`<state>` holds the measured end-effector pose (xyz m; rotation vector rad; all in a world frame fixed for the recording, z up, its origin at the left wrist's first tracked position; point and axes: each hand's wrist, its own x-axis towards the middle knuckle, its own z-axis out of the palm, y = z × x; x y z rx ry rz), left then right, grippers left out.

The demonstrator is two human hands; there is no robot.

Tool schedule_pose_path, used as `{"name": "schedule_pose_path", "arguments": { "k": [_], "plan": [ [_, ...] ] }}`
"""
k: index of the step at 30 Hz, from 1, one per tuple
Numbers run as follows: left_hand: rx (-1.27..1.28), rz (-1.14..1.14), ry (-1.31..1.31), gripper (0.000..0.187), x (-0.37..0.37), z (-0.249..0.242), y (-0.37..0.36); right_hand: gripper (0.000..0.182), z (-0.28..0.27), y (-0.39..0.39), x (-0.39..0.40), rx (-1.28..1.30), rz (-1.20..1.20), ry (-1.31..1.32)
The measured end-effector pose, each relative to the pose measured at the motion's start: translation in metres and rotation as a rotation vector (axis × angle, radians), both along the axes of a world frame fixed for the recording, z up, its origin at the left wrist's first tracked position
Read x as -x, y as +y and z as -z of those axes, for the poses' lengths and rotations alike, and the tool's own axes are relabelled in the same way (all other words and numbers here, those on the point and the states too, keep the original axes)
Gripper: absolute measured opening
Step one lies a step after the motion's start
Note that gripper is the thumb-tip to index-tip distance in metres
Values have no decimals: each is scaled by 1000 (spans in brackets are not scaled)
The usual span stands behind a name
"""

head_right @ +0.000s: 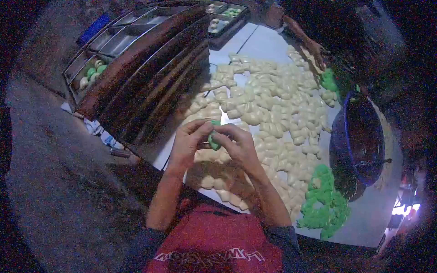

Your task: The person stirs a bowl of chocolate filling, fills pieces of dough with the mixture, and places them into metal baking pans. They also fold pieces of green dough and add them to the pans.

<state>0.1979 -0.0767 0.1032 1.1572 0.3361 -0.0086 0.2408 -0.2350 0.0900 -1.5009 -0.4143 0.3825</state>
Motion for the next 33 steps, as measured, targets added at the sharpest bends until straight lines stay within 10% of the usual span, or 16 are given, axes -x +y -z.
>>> {"name": "schedule_pose_path", "arguments": {
  "k": [7, 11, 16, 25, 33],
  "plan": [
    [-37, 10, -165, 28, 22, -6, 24, 31, 12, 28, 2, -54, 50, -622],
    [0, 27, -246, 28, 28, -4, 33, 17, 5, 65, 23, -447, 314, -306],
    [-308, 76, -315, 35, 49, -17, 37, 18, -10, 71, 18, -135, 417, -874],
    [-607, -357, -435, 12, 85, -85, 81, 40, -90, 100, 39, 12, -18, -1144],
    [-754, -605, -549, 51, 102, -173, 170, 25, -193, 190, 11, -128, -206, -967]
  ]
}}
